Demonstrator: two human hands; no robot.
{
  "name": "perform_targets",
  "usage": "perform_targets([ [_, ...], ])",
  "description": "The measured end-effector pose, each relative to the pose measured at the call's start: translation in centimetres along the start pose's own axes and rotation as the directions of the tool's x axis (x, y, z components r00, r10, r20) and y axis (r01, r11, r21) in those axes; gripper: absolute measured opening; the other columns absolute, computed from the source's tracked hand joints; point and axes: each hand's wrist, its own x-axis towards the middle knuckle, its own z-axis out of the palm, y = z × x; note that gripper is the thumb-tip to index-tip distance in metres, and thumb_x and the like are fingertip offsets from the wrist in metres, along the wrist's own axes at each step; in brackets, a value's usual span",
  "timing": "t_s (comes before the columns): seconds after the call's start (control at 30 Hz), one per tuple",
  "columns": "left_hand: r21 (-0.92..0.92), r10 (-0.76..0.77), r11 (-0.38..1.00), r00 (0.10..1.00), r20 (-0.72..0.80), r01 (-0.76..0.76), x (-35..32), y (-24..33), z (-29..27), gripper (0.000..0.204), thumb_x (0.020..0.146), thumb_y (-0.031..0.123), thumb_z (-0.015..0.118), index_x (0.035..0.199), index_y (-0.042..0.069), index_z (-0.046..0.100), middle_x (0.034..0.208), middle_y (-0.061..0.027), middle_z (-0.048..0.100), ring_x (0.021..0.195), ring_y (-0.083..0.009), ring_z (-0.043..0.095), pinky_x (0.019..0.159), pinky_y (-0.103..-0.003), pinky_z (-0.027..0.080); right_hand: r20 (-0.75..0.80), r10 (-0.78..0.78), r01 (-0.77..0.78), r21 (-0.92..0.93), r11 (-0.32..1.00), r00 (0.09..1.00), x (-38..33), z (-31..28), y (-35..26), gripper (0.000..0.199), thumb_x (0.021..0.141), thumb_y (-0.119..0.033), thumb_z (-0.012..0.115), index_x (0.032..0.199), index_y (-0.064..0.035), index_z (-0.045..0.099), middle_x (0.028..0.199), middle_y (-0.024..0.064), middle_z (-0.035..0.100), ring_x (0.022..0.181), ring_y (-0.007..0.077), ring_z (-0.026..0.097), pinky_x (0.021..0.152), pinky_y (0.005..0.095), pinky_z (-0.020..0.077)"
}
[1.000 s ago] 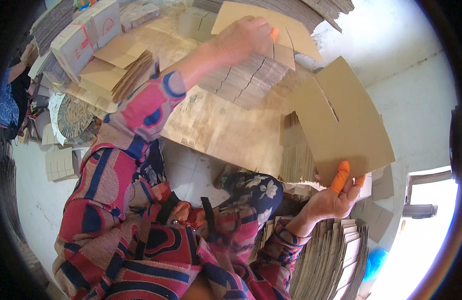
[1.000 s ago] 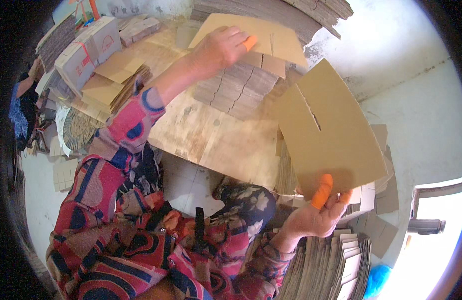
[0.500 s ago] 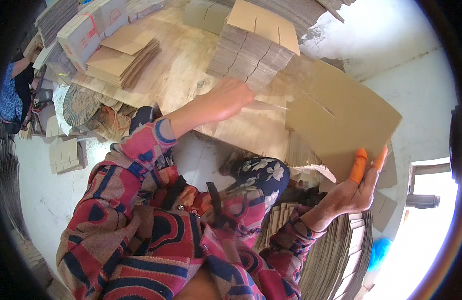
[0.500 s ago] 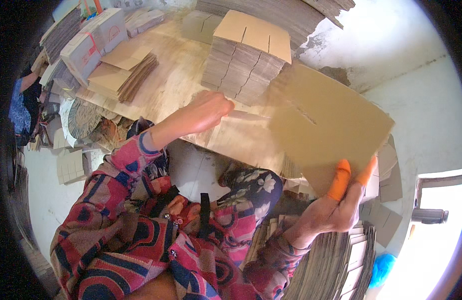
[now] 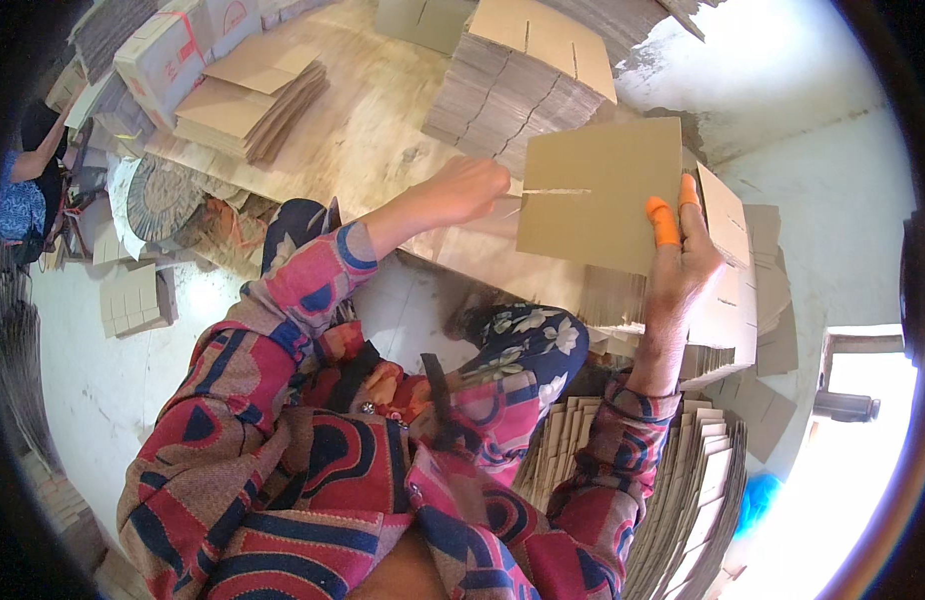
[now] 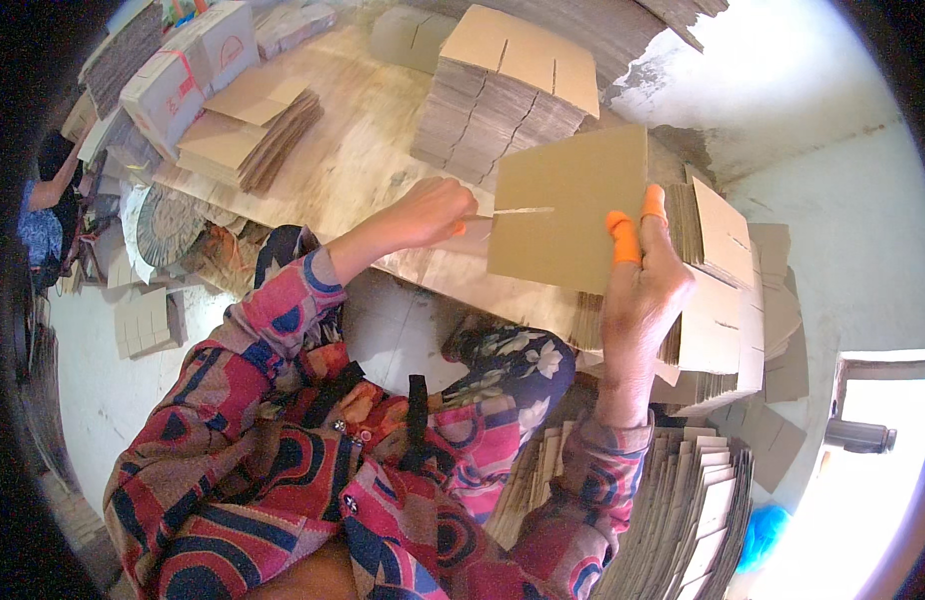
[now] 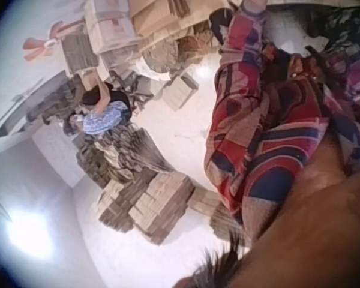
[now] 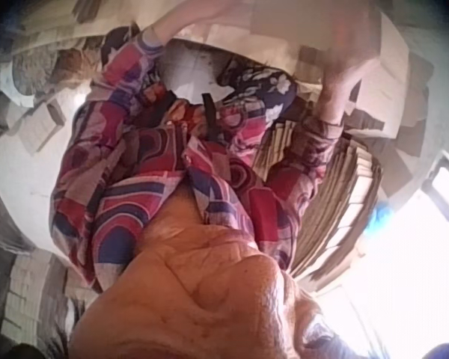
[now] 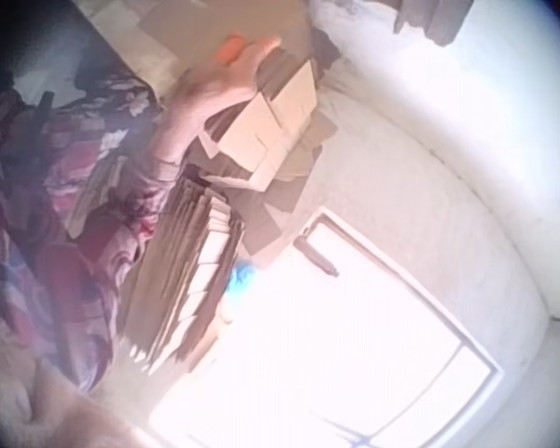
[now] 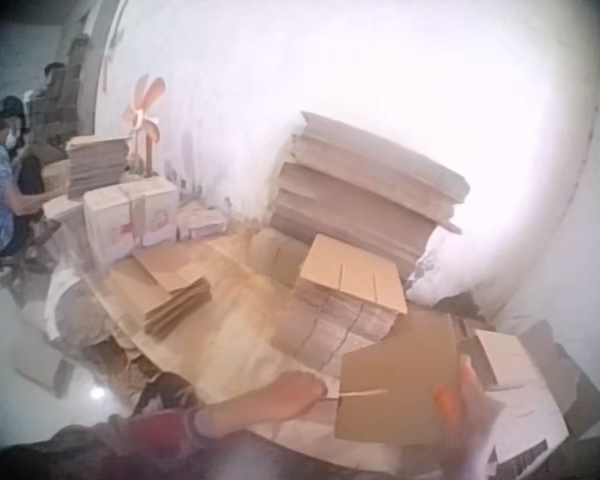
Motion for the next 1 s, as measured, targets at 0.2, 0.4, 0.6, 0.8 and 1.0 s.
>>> perform_targets([
  [0.2,-0.024,-0.022,0.999,0.999,0.046,0.023,0.2,-0.3,-0.2,0.01,0.071,0.008,0.068,0.072,0.0,0.062,0.076,-0.0177,0.061,0.08,-0.038,0.06,0.067,-0.047,0.045,0.084,0.086,-0.098,0.151,0.984,0.993,1.0,-0.4,0.8,0.038,0.085,-0.006,0.066,0.121,0.0031,0.057,0.112,0.0219,0.063,0.09,0.0085,0.06,0.077,0.0253,0.0485],
  [0.4,-0.018,0.014,1.0,1.0,-0.028,-0.014,-0.4,-0.8,0.4,0.009,0.07,0.008,0.069,0.074,0.002,0.064,0.078,-0.0147,0.062,0.083,-0.0343,0.059,0.069,-0.044,0.045,0.136,0.065,-0.064,-0.007,0.998,0.989,0.5,1.6,0.6,0.033,0.084,-0.009,0.067,0.114,0.0034,0.06,0.113,0.0238,0.061,0.09,0.0081,0.061,0.076,0.0271,0.0494],
  [0.6,-0.094,0.047,0.994,0.995,-0.083,-0.055,0.0,-0.8,1.0,0.008,0.071,0.008,0.068,0.075,0.005,0.062,0.079,-0.0131,0.061,0.084,-0.0328,0.058,0.069,-0.044,0.044,0.446,-0.015,0.01,0.014,1.0,0.895,-0.8,5.0,1.8,0.013,0.081,-0.004,0.065,0.089,0.0045,0.06,0.092,0.0239,0.064,0.078,0.0277,0.068,0.065,0.0356,0.0509],
  [0.8,-0.094,0.085,0.991,0.993,-0.08,-0.093,1.0,-0.6,0.7,0.01,0.066,0.008,0.068,0.071,0.006,0.06,0.076,-0.0132,0.06,0.076,-0.0353,0.058,0.062,-0.045,0.044,0.664,-0.057,0.129,-0.06,0.99,0.745,-5.4,11.0,4.3,0.06,0.076,0.007,0.052,0.133,0.0009,0.033,0.079,0.0191,0.066,0.072,0.0396,0.064,0.061,0.0436,0.0511],
  [1.0,-0.311,0.094,0.931,0.949,-0.3,-0.19,-0.3,-2.2,0.6,0.013,0.072,0.014,0.061,0.064,0.004,0.057,0.065,-0.0185,0.057,0.059,-0.0325,0.053,0.052,-0.044,0.04,0.568,-0.203,0.282,-0.055,0.958,0.798,-4.0,9.9,1.8,0.069,0.084,-0.03,0.067,0.141,-0.0053,0.035,0.119,0.0234,0.058,0.097,0.0401,0.061,0.08,0.0428,0.0498],
])
